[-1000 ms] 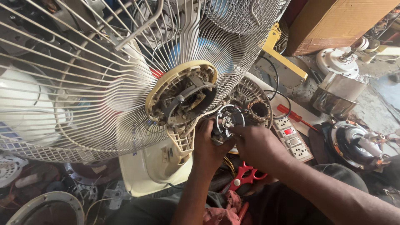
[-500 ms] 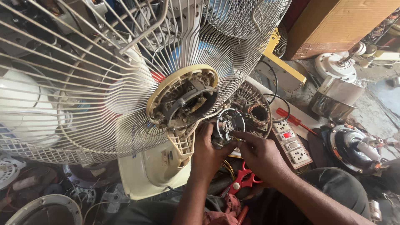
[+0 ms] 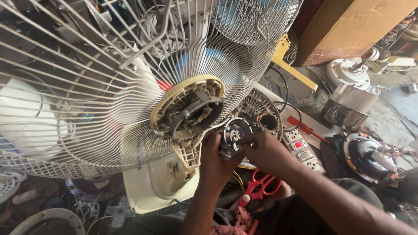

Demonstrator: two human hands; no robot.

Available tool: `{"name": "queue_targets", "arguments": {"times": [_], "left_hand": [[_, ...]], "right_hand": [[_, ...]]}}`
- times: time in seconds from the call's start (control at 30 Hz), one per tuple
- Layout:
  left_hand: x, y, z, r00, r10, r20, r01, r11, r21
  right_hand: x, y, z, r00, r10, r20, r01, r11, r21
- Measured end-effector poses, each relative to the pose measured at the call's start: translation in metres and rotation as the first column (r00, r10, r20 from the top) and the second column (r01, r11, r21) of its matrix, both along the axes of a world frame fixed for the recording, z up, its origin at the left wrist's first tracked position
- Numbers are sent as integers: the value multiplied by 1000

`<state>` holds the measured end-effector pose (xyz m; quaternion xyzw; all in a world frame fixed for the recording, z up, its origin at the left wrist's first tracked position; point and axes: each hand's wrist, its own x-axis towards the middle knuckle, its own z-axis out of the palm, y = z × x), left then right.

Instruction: The person sits on the floor repairing an electric table fan, working by hand on the fan's rotor and blade hub assembly resting on their lap. They turn and reposition the metal hub component, manipulate its parts, and at one point use a small hand tool on the assembly while other fan parts and motors lie around the workspace.

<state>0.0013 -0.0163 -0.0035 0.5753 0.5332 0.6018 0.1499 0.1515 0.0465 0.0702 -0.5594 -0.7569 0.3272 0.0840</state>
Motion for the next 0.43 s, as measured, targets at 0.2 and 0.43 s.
{"name": "queue_targets", "arguments": {"times": [0.2, 0.43], "left_hand": [[7, 3, -6, 1000, 14, -13, -15, 999, -44], [-5, 3, 0, 996, -58, 70, 66, 990, -123]], "right_hand": [[-6, -4, -13, 932, 189, 309, -232, 967, 108], [12, -11, -7, 996, 32, 81, -38, 997, 67]]}}
